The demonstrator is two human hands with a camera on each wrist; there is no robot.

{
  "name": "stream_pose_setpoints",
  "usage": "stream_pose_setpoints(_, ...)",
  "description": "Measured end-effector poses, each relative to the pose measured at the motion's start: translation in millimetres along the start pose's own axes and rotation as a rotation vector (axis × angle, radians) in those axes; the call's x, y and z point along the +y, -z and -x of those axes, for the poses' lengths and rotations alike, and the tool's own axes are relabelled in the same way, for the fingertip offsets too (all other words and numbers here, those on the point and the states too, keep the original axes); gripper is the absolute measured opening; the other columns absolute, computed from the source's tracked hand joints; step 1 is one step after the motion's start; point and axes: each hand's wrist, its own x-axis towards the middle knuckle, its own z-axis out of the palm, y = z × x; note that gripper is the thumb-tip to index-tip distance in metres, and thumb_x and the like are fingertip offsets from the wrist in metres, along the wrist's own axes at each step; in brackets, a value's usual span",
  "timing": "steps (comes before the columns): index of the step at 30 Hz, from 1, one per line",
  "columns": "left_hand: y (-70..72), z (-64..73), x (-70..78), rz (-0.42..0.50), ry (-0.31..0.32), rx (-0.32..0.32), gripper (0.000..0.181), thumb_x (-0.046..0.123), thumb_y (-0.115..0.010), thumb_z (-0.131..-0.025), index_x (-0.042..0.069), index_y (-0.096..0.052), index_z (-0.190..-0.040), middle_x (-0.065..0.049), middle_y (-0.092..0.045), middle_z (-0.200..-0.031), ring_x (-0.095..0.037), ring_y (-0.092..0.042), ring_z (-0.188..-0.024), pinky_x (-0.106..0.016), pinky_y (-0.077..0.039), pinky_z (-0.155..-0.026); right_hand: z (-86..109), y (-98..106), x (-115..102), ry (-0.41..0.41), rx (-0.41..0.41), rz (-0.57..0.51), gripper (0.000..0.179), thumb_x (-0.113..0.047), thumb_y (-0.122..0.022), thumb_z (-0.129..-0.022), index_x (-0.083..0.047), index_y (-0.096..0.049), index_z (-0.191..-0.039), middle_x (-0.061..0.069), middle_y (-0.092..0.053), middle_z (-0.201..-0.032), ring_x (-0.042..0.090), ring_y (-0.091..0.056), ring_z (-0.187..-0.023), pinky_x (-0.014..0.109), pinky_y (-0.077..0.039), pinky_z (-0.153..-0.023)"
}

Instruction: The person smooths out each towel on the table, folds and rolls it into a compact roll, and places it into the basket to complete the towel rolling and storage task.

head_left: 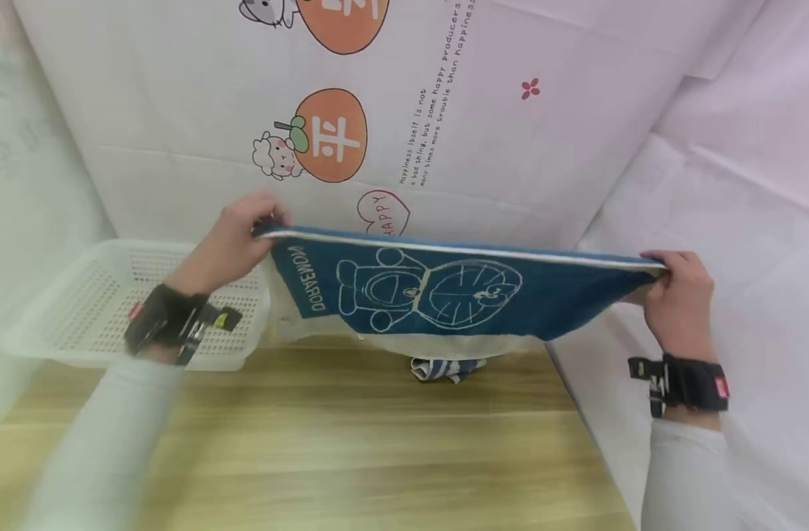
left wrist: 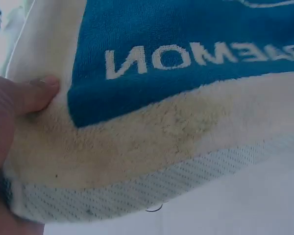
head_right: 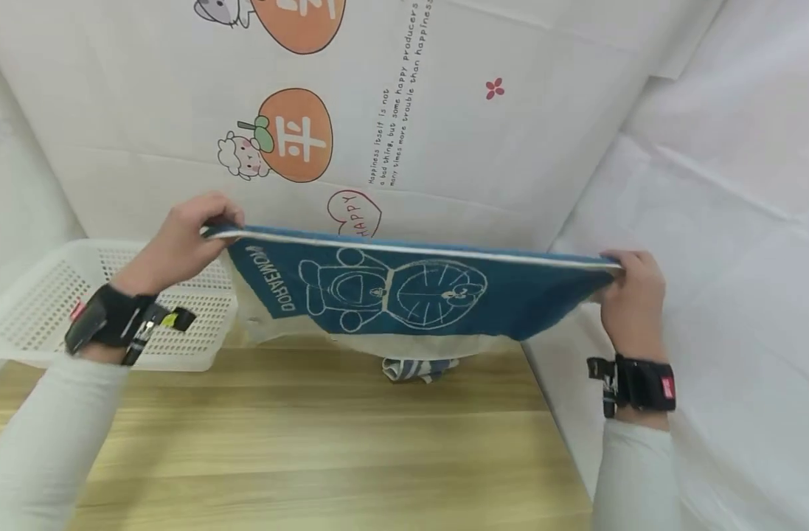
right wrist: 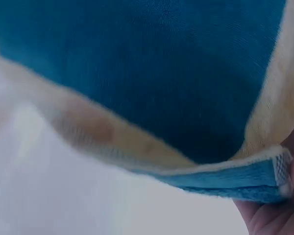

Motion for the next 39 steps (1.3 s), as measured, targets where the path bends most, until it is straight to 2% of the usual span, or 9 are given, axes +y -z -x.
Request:
stream_pose_setpoints(5, -15.2, 80.1, 26.4, 0.083, -0.086, -0.112, 0.039, -0.026, -0.072, -0.068, 0.004, -0.069, -0.093, -0.002, -0.068, -0.091, -0.012, -0.064, -0.079, -0.016, -0.056, -0.074, 85.0, -1.8, 17.8, 0.003, -0.027, -0.007, 0.044, 0.024, -0.041, -0.082, 0.009, -0.067, -0.114, 0.033, -0.064, -0.108, 0.049, -0.059, -0.099, 0.042, -0.043, -0.086)
stream_pose_setpoints(8, -36.7, 143.6, 34.3, 0.082, -0.036, -0.248, 0.045, -0.020, -0.073, -0.067, 0.013, -0.069, -0.097, 0.005, -0.068, -0.096, -0.012, -0.065, -0.085, -0.028, -0.059, -0.076, 147.4, -15.9, 35.9, -0.008, -0.112, -0.002, 0.048, 0.026, -0.044, -0.075, 0.012, -0.064, -0.116, 0.033, -0.062, -0.106, 0.050, -0.058, -0.097, 0.045, -0.046, -0.084)
stream_pose_setpoints(13, -67.3, 229.7, 45.3, 0.091, 0.259, -0.539, 0.024, 0.010, -0.075, -0.085, 0.029, -0.069, -0.099, 0.015, -0.067, -0.100, -0.006, -0.063, -0.094, -0.033, -0.057, -0.082, 230.8, -32.6, 59.0, -0.150, -0.425, 0.083, 0.056, 0.027, -0.052, -0.065, 0.017, -0.058, -0.120, 0.037, -0.059, -0.108, 0.052, -0.057, -0.098, 0.063, -0.048, -0.083)
stream_pose_setpoints(17, -75.0, 259.4, 53.8, 0.235, 0.549, -0.735, 0.016, 0.041, -0.072, -0.091, 0.028, -0.072, -0.100, 0.017, -0.065, -0.088, -0.002, -0.060, -0.080, -0.027, -0.053, -0.069, 267.3, -36.8, 70.6, -0.212, -0.733, 0.134, 0.050, 0.023, -0.052, -0.067, 0.017, -0.061, -0.117, 0.032, -0.065, -0.105, 0.050, -0.062, -0.099, 0.061, -0.051, -0.086)
stream_pose_setpoints(20, -74.8, 257.3, 54.6, 0.263, 0.603, -0.745, 0.025, 0.048, -0.067, -0.095, 0.025, -0.072, -0.104, 0.016, -0.064, -0.085, 0.000, -0.059, -0.076, -0.024, -0.051, -0.065, 275.4, -34.6, 70.8, -0.227, -0.919, 0.123, 0.043, 0.015, -0.054, -0.074, 0.015, -0.063, -0.116, 0.026, -0.067, -0.106, 0.048, -0.063, -0.103, 0.059, -0.052, -0.089)
stream_pose_setpoints(25, -81.8, 213.5, 40.7, 0.066, 0.445, -0.559, 0.019, 0.030, -0.059, -0.103, 0.018, -0.070, -0.112, 0.007, -0.070, -0.102, -0.008, -0.065, -0.094, -0.033, -0.058, -0.080, 251.5, -30.0, 57.0, -0.315, -1.092, 0.056, 0.035, -0.009, -0.061, -0.095, 0.014, -0.062, -0.122, 0.021, -0.069, -0.111, 0.040, -0.066, -0.104, 0.053, -0.055, -0.087)
stream_pose_setpoints(27, -88.7, 187.8, 30.3, -0.002, 0.431, -0.503, 0.020, 0.021, -0.058, -0.103, 0.012, -0.068, -0.118, -0.004, -0.071, -0.111, -0.020, -0.067, -0.105, -0.043, -0.057, -0.089, 232.5, -32.2, 50.8, -0.307, -1.080, 0.032, 0.038, -0.016, -0.060, -0.099, 0.013, -0.062, -0.123, 0.021, -0.070, -0.111, 0.037, -0.068, -0.101, 0.050, -0.057, -0.083)
stream_pose_setpoints(32, -113.4, 133.0, -6.8, -0.018, 0.593, -0.484, 0.036, 0.016, -0.052, -0.105, 0.006, -0.055, -0.139, -0.018, -0.059, -0.139, -0.037, -0.054, -0.131, -0.059, -0.045, -0.107, 174.3, -68.8, 44.7, -0.095, -0.876, -0.033, 0.029, -0.008, -0.055, -0.101, 0.010, -0.066, -0.120, 0.024, -0.071, -0.111, 0.037, -0.068, -0.101, 0.053, -0.056, -0.083)
stream_pose_setpoints(39, -168.9, 113.0, -56.9, 0.010, 0.677, -0.568, 0.052, 0.023, -0.054, -0.104, 0.007, -0.043, -0.152, -0.019, -0.048, -0.152, -0.041, -0.042, -0.142, -0.065, -0.025, -0.118, 129.0, -150.5, 59.9, -0.027, -0.781, -0.068, 0.028, -0.001, -0.051, -0.101, 0.008, -0.063, -0.124, 0.029, -0.066, -0.121, 0.048, -0.061, -0.113, 0.062, -0.050, -0.093)
